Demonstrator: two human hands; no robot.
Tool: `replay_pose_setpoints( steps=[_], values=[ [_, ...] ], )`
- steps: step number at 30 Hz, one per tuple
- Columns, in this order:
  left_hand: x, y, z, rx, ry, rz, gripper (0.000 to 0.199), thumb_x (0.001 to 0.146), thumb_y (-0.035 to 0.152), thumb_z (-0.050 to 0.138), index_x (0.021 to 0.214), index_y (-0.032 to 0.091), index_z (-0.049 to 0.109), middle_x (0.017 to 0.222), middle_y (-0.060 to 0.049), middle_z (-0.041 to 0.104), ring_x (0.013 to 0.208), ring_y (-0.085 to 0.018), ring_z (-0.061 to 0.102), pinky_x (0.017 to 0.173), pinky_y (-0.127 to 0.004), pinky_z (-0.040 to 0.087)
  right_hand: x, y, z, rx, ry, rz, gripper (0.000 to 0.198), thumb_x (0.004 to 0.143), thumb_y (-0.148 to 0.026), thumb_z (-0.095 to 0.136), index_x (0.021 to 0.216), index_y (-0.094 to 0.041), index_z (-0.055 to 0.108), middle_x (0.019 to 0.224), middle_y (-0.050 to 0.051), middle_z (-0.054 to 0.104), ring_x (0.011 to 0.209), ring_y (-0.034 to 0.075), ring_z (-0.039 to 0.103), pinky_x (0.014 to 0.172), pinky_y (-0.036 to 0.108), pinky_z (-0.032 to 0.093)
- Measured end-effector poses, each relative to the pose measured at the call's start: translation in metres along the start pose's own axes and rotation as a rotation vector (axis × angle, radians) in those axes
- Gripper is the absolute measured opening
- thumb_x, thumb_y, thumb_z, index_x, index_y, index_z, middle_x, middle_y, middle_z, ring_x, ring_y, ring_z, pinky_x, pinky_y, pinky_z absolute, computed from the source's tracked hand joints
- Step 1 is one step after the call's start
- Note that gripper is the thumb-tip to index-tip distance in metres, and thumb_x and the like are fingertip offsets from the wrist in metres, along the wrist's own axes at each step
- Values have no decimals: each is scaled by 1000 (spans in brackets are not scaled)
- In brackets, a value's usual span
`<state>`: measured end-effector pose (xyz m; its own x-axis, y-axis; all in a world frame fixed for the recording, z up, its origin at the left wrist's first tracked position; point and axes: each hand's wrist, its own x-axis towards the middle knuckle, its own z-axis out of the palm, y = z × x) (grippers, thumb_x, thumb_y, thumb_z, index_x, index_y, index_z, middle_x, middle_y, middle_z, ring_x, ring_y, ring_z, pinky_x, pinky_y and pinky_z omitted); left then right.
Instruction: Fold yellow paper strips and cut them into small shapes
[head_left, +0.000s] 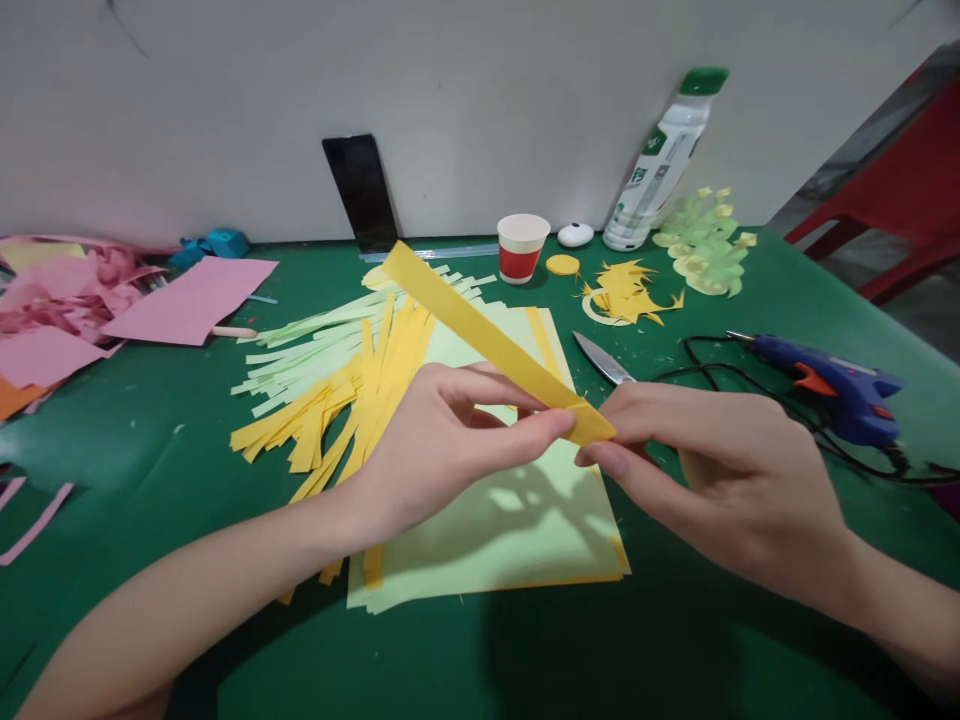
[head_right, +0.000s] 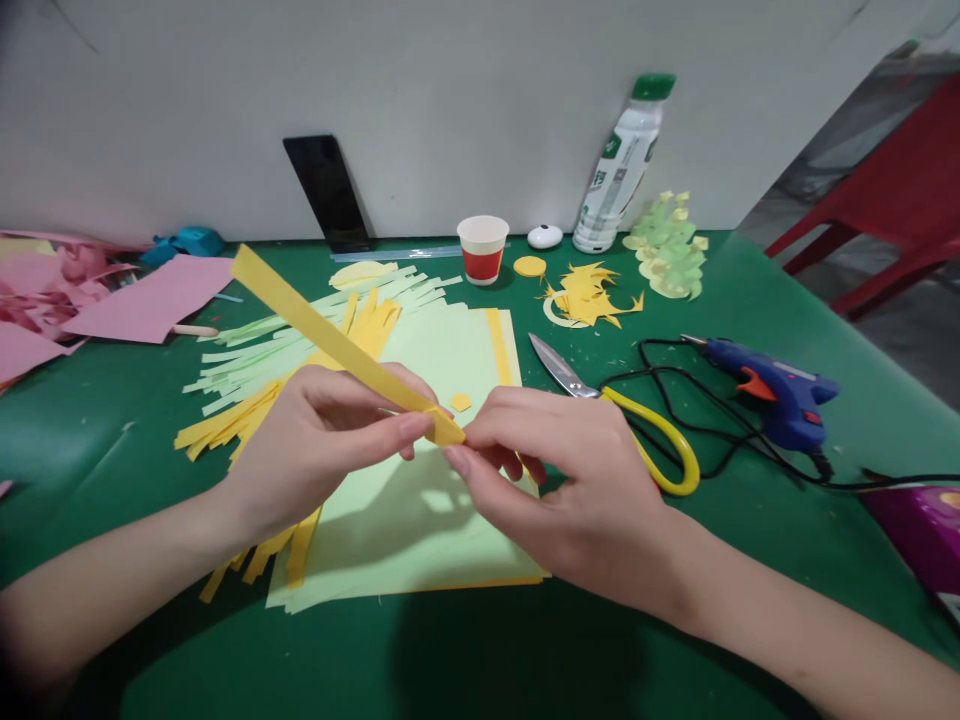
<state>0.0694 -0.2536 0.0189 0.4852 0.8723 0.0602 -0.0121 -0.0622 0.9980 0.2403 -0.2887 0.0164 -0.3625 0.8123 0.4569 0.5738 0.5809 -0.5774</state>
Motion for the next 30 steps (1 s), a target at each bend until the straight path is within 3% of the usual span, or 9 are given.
replay_pose_setpoints(
  steps=[5,12,19,27,30],
  values=[
    [0,1,1,69,-11,-45,9,69,18,66,62,18,71,69,0,68,53,-7,53,43,-15,43,-1,1,-1,129,-92,102,30,82,-18,47,52,-19,45,49,-3,42,43,8,37,41,22,29],
    [1,0,1,155,-24,-43,14,69,21,66,56,17,68,58,2,63,43,-4,42,37,-15,35,0,5,-4,427,-229,330,29,81,-21,47,55,-19,57,50,-3,42,47,9,39,45,23,29],
    [-1,-2,2,155,42,1,7,70,22,66,69,17,72,71,-2,69,59,-11,56,47,-20,44,0,6,-1,551,-249,448,31,82,-26,46,54,-17,58,49,-2,41,46,8,37,44,23,27],
    [-4,-5,3,297,20,251,11,74,17,64,82,19,71,75,-2,69,66,-11,59,58,-22,49,-3,7,0,715,-296,540,35,84,-32,44,54,-17,53,51,-2,39,49,9,35,47,25,26],
    [-3,-5,2,425,10,493,14,76,11,61,86,16,70,77,-4,70,68,-11,59,59,-22,50,-3,7,1,814,-317,607,34,83,-30,45,53,-17,52,51,-2,39,49,9,35,47,25,25]
  ],
)
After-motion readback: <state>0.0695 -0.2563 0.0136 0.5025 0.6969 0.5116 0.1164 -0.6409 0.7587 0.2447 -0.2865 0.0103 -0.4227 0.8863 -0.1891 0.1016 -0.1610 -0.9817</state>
